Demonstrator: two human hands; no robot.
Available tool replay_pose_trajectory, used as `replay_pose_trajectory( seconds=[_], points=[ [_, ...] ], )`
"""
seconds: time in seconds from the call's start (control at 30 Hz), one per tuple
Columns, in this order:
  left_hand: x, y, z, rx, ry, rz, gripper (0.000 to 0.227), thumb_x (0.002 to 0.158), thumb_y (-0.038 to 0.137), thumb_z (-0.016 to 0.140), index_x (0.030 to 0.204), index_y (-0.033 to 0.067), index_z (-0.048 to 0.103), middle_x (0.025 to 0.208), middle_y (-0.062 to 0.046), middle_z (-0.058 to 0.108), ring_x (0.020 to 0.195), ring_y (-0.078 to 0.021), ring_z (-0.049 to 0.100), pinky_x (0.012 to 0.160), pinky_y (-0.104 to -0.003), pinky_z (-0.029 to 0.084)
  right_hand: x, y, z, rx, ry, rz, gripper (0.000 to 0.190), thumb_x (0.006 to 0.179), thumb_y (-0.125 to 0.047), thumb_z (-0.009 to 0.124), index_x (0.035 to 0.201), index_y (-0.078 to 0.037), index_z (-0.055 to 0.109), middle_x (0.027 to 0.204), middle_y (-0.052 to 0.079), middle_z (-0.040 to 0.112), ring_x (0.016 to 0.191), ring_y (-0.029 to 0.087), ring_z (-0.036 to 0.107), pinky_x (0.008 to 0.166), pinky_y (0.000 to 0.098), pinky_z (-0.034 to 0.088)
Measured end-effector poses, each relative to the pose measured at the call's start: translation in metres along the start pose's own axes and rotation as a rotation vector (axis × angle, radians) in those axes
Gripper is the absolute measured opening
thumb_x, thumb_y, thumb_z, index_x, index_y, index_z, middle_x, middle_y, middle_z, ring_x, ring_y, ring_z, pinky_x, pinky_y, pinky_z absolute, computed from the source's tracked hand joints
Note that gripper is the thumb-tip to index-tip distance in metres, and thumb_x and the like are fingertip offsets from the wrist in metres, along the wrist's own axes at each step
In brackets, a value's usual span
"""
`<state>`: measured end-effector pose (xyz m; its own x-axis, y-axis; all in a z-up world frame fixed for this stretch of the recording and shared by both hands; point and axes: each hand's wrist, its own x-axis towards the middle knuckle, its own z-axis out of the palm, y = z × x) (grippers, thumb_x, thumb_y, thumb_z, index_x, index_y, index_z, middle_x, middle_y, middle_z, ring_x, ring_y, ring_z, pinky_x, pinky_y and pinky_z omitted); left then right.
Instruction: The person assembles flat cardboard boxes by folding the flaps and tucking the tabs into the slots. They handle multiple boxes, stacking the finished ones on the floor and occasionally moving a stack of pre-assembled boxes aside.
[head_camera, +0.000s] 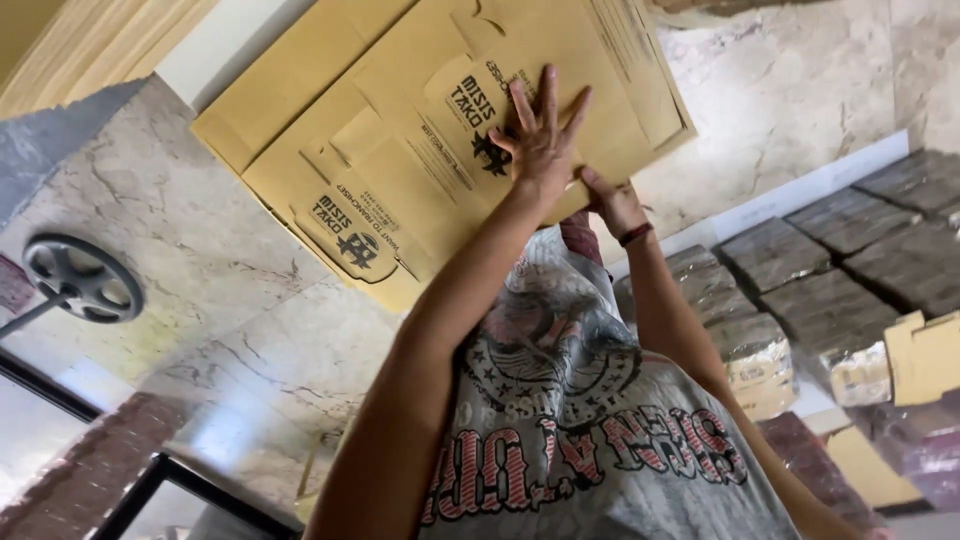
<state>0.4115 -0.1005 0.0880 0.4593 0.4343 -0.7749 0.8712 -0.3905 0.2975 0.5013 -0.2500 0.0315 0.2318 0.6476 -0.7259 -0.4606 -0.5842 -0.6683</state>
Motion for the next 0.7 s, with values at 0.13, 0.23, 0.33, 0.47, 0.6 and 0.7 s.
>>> replay_pose_trajectory(
  seconds=[0.13,0.23,0.33,0.47,0.6,0.7],
  points=[
    [0.006,0.006,0.012,0.235,0.105,-0.028,0.114,0.09,-0.019,0.054,0.165,0.0428,-0.006,0.159,-0.016,-0.032,0.147,-0.0581,-0.013,0.102,-0.085,0.036,-0.022,-0.018,0.01,-0.02,0.117,-0.059,0.02,0.093,-0.028,0.076,0.089,-0.013,0.064,0.086,-0.003,0.067,0.074,0.011,0.06,0.061,0.0317,0.054],
    [0.0,-0.002,-0.003,0.132,0.046,-0.022,0.113,0.089,-0.016,0.06,0.166,0.0441,0.002,0.16,-0.012,-0.032,0.147,-0.0549,-0.02,0.101,-0.088,0.032,-0.03,-0.045,0.032,-0.239,0.13,-0.141,0.022,0.098,-0.026,0.07,0.085,-0.011,0.061,0.081,-0.001,0.064,0.069,0.012,0.06,0.052,0.032,0.054],
    [0.002,-0.005,-0.044,0.09,0.0,0.016,0.107,0.088,-0.016,0.055,0.166,0.0437,0.013,0.162,-0.009,-0.029,0.148,-0.0523,-0.02,0.106,-0.087,0.026,-0.009,-0.05,0.031,-0.181,0.216,-0.117,0.023,0.091,-0.028,0.073,0.099,-0.006,0.073,0.094,0.005,0.074,0.078,0.015,0.071,0.055,0.0343,0.065],
    [0.001,-0.034,-0.067,0.447,-0.09,0.256,0.097,0.096,-0.011,0.056,0.164,0.0477,0.018,0.166,-0.008,-0.019,0.151,-0.0474,-0.011,0.112,-0.088,0.014,-0.011,-0.064,0.052,-0.066,0.303,0.18,0.041,0.078,-0.037,0.085,0.098,-0.003,0.077,0.095,0.009,0.079,0.065,0.024,0.074,0.036,0.0319,0.056],
    [0.004,-0.044,-0.054,0.636,-0.085,0.273,0.11,0.09,-0.023,0.04,0.165,0.0512,0.01,0.163,-0.008,-0.025,0.146,-0.0486,-0.014,0.108,-0.081,0.037,0.015,-0.04,0.056,-0.267,0.391,0.096,0.035,0.086,-0.025,0.081,0.103,0.004,0.071,0.091,0.013,0.075,0.053,0.022,0.065,0.033,0.0324,0.055],
    [0.015,-0.047,-0.049,0.514,-0.078,0.249,0.112,0.091,-0.022,0.045,0.163,0.056,0.01,0.162,-0.005,-0.028,0.144,-0.0473,-0.02,0.111,-0.082,0.032,0.022,-0.058,0.07,-0.792,0.286,-0.273,0.021,0.095,-0.011,0.06,0.076,-0.013,0.068,0.057,-0.001,0.06,0.043,0.011,0.042,0.04,0.0319,0.032]
  ],
)
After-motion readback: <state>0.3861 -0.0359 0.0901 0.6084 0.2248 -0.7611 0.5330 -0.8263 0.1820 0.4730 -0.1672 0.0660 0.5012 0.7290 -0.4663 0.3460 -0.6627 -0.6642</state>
